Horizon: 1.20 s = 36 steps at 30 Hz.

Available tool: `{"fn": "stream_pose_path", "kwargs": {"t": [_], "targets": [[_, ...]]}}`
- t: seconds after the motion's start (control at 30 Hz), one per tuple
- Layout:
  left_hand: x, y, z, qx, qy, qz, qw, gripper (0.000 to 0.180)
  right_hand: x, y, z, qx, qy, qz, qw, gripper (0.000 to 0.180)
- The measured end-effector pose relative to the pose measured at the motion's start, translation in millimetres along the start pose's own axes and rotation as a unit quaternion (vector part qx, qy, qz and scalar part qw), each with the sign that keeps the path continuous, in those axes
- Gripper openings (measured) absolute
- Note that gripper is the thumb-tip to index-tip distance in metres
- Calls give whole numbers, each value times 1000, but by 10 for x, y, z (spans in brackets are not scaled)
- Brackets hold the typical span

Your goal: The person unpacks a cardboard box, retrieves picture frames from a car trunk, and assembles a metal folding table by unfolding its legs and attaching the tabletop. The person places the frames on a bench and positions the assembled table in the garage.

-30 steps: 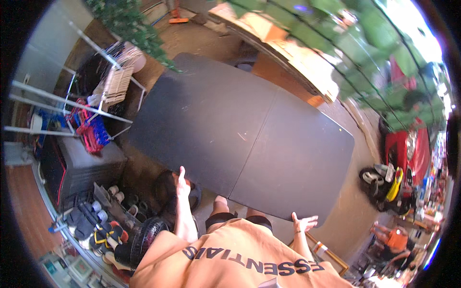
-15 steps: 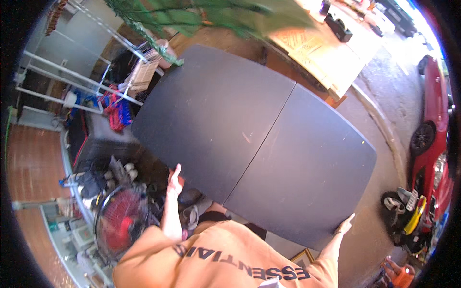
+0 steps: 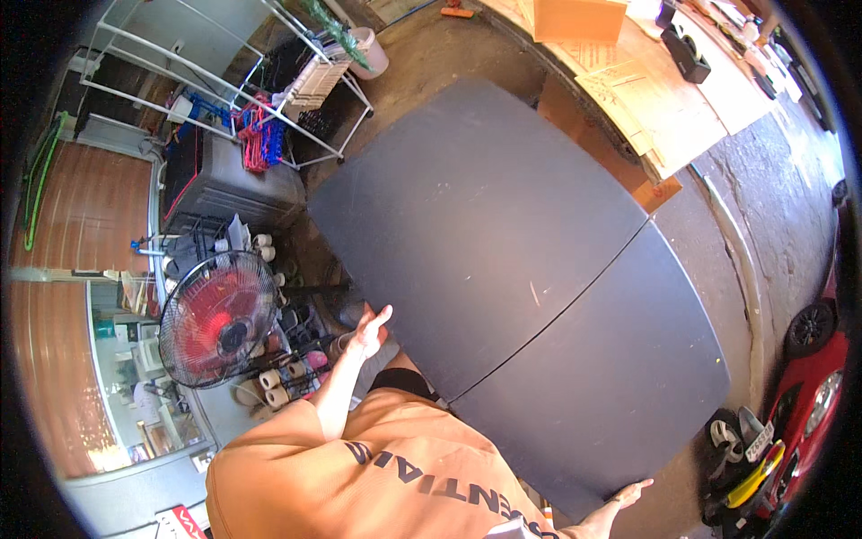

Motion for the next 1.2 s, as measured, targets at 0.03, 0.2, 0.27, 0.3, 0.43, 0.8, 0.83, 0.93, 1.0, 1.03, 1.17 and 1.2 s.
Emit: {"fn": "stream_pose_path", "kwargs": {"t": [0.03,0.2,0.27,0.3,0.43,0.8,0.83,0.93,1.0,1.03,1.17,1.2], "targets": [[-46,-15,51,52,-3,38,998,84,-38,46,19,4,-5,-28,1000,102],[-225,-127,173,73,16,67,995,89,629,-212,-88,-131,-224,-31,965,76],[-281,-219,245,77,33,137,987,91,1544,-713,-181,-170,-325,-119,923,66],[-278,-251,286,85,30,130,987,93,2207,-1206,-109,-249,-193,-339,887,48],[-234,-432,388,106,-2,130,986,89,4712,-3881,405,121,190,-638,736,35],[104,-405,271,134,-47,106,984,78,6619,-9345,2634,244,-207,-916,244,96],[133,-409,237,127,-47,94,986,75,6575,-9383,2829,247,-237,-910,232,97],[177,-368,99,134,-52,86,986,77,6520,-9460,3130,239,-229,-920,211,98],[246,-371,4,147,-38,82,985,80,6454,-9500,3152,241,-217,-921,214,97],[300,-332,-55,151,-25,83,985,81,6433,-9522,3133,241,-223,-919,216,95],[671,-319,-289,185,-47,22,981,77,6380,-9456,2876,191,-227,-928,228,86],[731,-328,-356,192,7,65,979,77,6399,-9436,2802,193,-220,-930,222,80]]}}
Point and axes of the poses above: each hand's wrist, its own y-axis towards the middle knuckle, its own z-axis out of the palm, x = y × z, the point moved 3 cm from there along y, towards the middle knuckle, and after that the axes turned 5 degrees about -x, right-handed, at the moved point
